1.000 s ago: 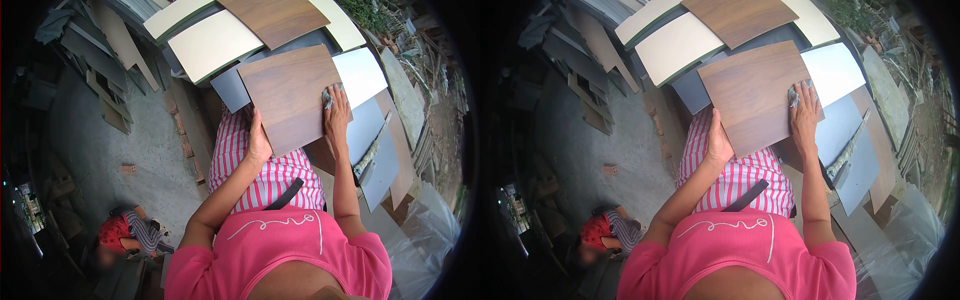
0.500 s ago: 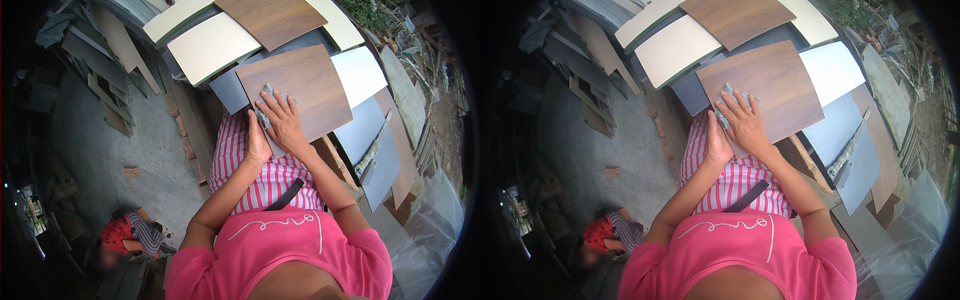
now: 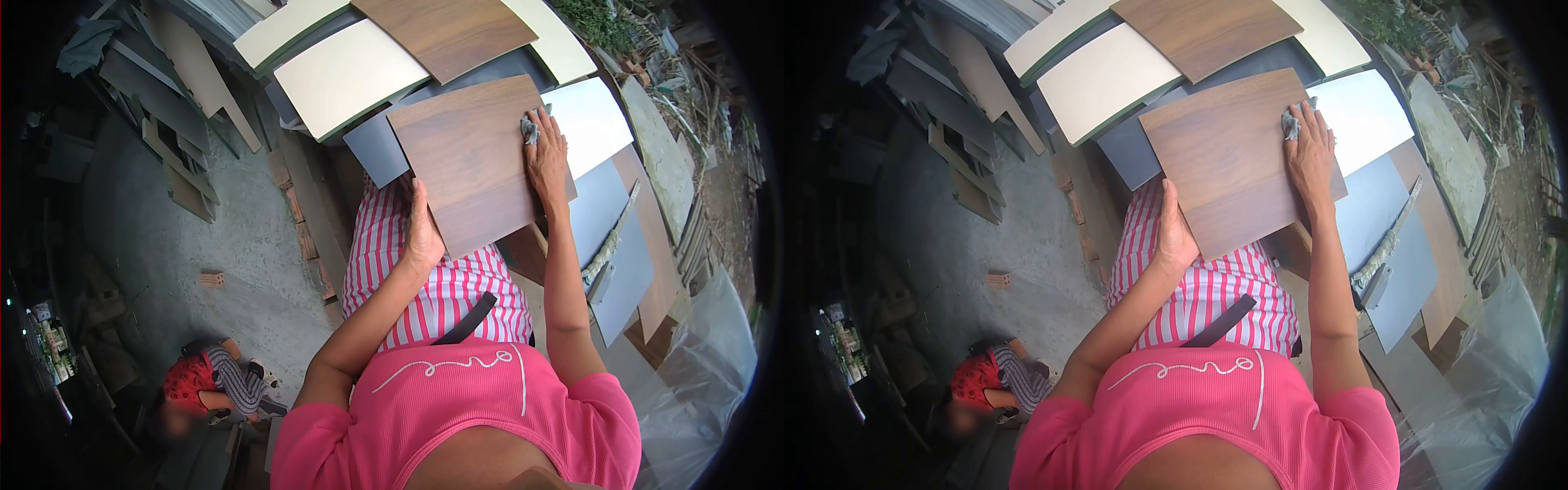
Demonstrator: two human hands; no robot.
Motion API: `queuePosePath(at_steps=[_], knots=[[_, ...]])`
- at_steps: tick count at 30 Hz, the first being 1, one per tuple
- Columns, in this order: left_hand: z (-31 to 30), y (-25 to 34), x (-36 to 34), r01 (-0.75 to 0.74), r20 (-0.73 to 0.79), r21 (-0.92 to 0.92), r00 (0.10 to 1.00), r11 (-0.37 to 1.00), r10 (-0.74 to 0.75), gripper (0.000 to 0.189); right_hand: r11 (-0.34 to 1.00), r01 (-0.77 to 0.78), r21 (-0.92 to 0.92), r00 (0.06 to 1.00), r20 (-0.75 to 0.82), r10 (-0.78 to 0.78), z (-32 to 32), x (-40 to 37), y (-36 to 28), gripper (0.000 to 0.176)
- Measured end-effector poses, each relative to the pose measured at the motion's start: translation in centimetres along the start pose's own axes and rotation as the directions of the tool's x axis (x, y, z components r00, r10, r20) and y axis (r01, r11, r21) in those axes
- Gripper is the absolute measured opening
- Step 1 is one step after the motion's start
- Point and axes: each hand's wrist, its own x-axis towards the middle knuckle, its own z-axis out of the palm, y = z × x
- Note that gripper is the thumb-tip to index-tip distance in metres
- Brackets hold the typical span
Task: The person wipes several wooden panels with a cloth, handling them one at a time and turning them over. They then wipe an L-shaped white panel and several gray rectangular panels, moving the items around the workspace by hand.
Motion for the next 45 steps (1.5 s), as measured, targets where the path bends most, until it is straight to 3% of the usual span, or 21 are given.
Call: queuePosePath(at_steps=[7, 12, 16, 20, 25, 29, 34, 38, 41, 45], knots=[[-0.2, -0.1, 0.1, 0.004, -0.015, 0.005, 1.000, 1.000, -0.004, 0.072, 0.984, -0.126, -0.125, 0.992, -0.043, 0.122, 0.8, -1.0, -1.3, 0.050], [-0.3, -0.1, 0.1, 0.024, -0.003, 0.022, 1.000, 0.999, -0.024, 0.070, 0.994, 0.108, -0.006, 0.993, 0.052, -0.108, 1.1, -2.7, -8.7, 0.056], [-0.1, -0.1, -0.1, 0.027, -0.043, 0.019, 0.999, 0.999, -0.026, 0.068, 0.926, 0.353, 0.132, 0.928, 0.078, -0.365, 1.4, -3.4, -13.7, 0.058], [-0.1, -0.2, 0.1, -0.015, -0.047, 0.034, 0.999, 0.999, 0.017, 0.066, 0.880, 0.434, 0.191, 0.883, 0.103, -0.458, 1.8, -2.6, -14.7, 0.056], [-0.1, 0.0, 0.0, 0.033, -0.020, -0.002, 0.999, 0.999, -0.033, 0.066, 0.883, 0.434, 0.177, 0.886, 0.093, -0.454, 1.7, -0.4, -12.6, 0.054], [-0.3, -0.1, 0.2, -0.008, -0.038, 0.025, 0.999, 1.000, 0.008, 0.068, 0.938, 0.333, 0.093, 0.938, 0.062, -0.340, 1.8, 2.0, -8.4, 0.053], [-0.4, -0.2, 0.2, -0.006, -0.043, 0.008, 0.999, 1.000, 0.007, 0.069, 0.999, 0.042, -0.004, 0.998, -0.040, -0.042, 1.6, 3.6, -2.1, 0.049], [0.0, -0.1, 0.1, -0.013, -0.052, 0.028, 0.999, 1.000, 0.014, 0.070, 0.992, -0.115, -0.046, 0.993, -0.040, 0.114, 1.5, 2.8, -1.6, 0.051], [-0.1, -0.1, 0.1, 0.003, -0.041, 0.029, 0.999, 1.000, -0.002, 0.071, 0.998, -0.045, -0.044, 0.998, -0.041, 0.043, 2.3, 1.0, -4.1, 0.051], [-0.3, -0.2, 0.0, 0.049, 0.001, 0.009, 0.999, 0.999, -0.049, 0.070, 0.964, 0.249, 0.095, 0.965, 0.060, -0.255, 1.6, -1.6, -12.1, 0.055]])
